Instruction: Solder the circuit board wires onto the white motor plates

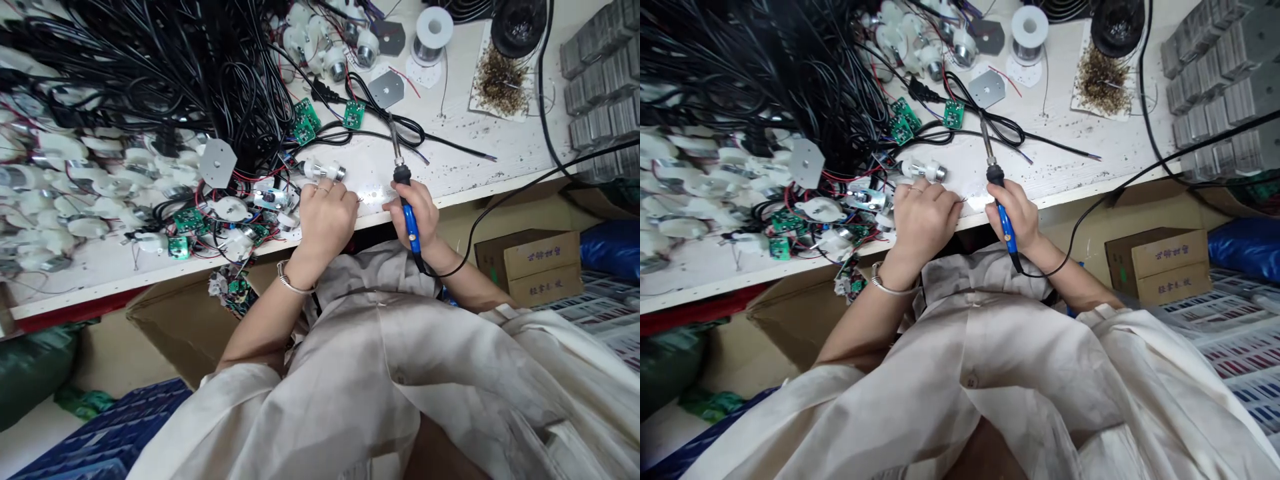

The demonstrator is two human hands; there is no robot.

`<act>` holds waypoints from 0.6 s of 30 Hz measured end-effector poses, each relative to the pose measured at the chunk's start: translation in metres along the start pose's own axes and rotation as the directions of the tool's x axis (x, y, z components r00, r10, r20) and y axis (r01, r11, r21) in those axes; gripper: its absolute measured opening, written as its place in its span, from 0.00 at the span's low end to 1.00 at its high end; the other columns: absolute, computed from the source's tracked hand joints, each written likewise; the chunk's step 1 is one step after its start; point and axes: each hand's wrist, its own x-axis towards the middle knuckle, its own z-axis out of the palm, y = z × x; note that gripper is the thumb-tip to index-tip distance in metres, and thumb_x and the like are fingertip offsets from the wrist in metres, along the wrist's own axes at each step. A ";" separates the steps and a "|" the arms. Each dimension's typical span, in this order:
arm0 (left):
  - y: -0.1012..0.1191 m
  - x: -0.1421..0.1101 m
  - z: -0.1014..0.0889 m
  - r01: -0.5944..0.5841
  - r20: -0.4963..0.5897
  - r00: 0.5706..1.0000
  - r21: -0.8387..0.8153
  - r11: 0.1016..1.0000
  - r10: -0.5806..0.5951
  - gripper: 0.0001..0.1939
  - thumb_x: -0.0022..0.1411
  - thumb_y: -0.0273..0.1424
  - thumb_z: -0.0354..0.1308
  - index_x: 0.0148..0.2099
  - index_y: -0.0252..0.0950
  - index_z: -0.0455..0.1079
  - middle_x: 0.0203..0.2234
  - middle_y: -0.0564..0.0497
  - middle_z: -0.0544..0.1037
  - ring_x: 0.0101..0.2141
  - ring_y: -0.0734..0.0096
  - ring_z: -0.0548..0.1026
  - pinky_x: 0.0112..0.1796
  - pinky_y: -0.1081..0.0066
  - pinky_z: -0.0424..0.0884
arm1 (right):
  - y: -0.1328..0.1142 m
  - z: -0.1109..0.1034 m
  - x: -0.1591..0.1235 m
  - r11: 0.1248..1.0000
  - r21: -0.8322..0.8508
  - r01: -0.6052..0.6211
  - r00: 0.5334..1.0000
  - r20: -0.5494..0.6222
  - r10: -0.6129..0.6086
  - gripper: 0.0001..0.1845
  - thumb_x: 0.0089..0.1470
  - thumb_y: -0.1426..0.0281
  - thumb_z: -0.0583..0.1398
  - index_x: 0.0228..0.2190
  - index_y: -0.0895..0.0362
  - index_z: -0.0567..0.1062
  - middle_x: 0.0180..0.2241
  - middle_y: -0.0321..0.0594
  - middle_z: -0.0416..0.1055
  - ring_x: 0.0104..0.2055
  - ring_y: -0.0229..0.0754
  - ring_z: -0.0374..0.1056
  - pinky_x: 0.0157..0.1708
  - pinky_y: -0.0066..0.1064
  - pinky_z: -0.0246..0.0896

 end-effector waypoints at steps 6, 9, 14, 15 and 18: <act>0.000 -0.007 0.009 0.090 -0.082 0.992 -0.096 0.991 -0.098 0.13 0.74 0.34 0.48 0.39 0.40 0.72 0.36 0.44 0.78 0.43 0.52 0.75 0.48 0.50 0.62 | -0.011 -0.016 0.008 0.953 0.275 -0.127 0.992 0.021 0.126 0.17 0.65 0.61 0.55 0.54 0.48 0.70 0.37 0.39 0.80 0.39 0.43 0.80 0.41 0.38 0.79; -0.002 -0.008 0.013 0.086 -0.074 0.993 -0.091 0.992 -0.093 0.15 0.74 0.36 0.48 0.38 0.41 0.73 0.31 0.46 0.77 0.41 0.53 0.76 0.48 0.48 0.62 | -0.012 -0.027 0.010 0.841 0.427 -0.334 0.935 0.036 0.353 0.14 0.67 0.58 0.53 0.43 0.49 0.76 0.25 0.31 0.76 0.22 0.35 0.75 0.24 0.28 0.72; -0.004 -0.008 0.018 0.080 -0.121 0.988 -0.095 0.992 -0.091 0.16 0.74 0.34 0.48 0.36 0.42 0.74 0.29 0.47 0.76 0.39 0.56 0.75 0.49 0.46 0.63 | -0.006 -0.025 0.007 0.696 0.510 -0.506 0.842 0.116 0.527 0.21 0.64 0.49 0.54 0.33 0.53 0.75 0.17 0.28 0.70 0.12 0.33 0.64 0.11 0.24 0.57; -0.004 -0.008 0.018 0.075 -0.137 0.987 -0.090 0.993 -0.087 0.16 0.74 0.34 0.48 0.35 0.42 0.73 0.29 0.48 0.76 0.39 0.56 0.75 0.49 0.46 0.64 | -0.006 -0.024 0.006 0.684 0.513 -0.519 0.836 0.137 0.532 0.22 0.63 0.49 0.55 0.33 0.53 0.76 0.17 0.29 0.70 0.12 0.33 0.64 0.11 0.24 0.58; -0.003 -0.008 0.018 0.052 -0.156 0.986 -0.083 0.995 -0.064 0.16 0.74 0.33 0.47 0.35 0.42 0.72 0.28 0.48 0.75 0.38 0.58 0.75 0.48 0.46 0.66 | -0.005 -0.021 0.003 0.676 0.542 -0.499 0.848 0.142 0.511 0.18 0.63 0.52 0.58 0.34 0.52 0.77 0.18 0.28 0.73 0.13 0.31 0.66 0.13 0.22 0.59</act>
